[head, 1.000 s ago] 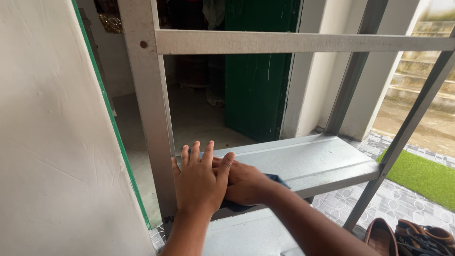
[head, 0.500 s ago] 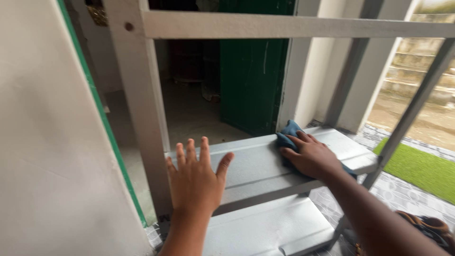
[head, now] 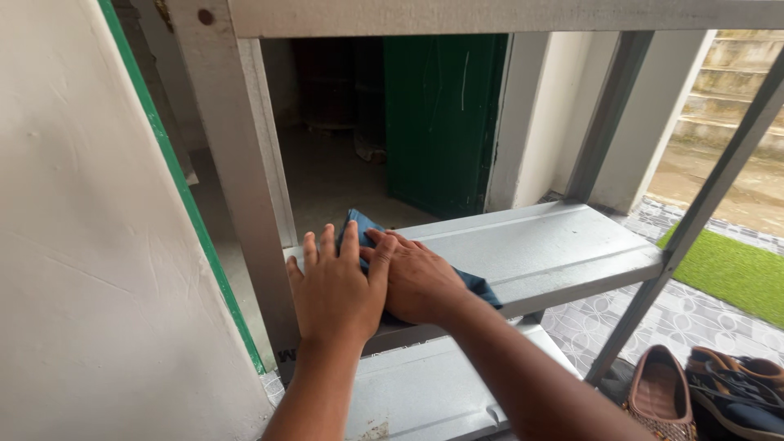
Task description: The person wipes the metal shelves of a shoe rack using a blue cloth. They clean the bottom shelf first, then move to the middle shelf, wiping each surface thoroughly.
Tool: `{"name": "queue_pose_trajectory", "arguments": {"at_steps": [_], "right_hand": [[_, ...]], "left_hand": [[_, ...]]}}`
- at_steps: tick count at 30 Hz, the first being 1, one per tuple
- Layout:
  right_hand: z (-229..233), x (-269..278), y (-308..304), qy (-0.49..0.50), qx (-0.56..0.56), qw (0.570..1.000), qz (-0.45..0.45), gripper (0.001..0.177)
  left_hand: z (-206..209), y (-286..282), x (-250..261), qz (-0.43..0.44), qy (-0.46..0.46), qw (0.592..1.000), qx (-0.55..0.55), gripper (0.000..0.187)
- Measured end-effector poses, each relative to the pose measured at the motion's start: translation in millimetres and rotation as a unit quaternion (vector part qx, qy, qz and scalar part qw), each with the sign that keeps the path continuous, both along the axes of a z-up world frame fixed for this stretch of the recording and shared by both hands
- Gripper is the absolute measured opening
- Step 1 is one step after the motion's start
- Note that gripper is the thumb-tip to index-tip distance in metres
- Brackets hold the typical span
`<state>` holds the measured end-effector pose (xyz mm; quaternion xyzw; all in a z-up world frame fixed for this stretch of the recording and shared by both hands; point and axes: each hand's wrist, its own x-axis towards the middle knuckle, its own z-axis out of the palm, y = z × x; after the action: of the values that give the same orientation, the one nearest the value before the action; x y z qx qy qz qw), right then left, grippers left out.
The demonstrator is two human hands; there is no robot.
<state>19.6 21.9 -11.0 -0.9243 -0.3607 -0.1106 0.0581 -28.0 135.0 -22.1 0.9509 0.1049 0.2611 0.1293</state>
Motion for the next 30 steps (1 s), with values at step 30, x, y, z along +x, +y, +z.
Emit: {"name": "queue_pose_trajectory", "arguments": {"at_steps": [30], "right_hand": [[-4.4, -12.8, -8.1, 0.049, 0.015, 0.988, -0.147, 0.063]], "left_hand": [[-7.2, 4.2, 5.1, -0.014, 0.04, 0.999, -0.033, 0.074]]}}
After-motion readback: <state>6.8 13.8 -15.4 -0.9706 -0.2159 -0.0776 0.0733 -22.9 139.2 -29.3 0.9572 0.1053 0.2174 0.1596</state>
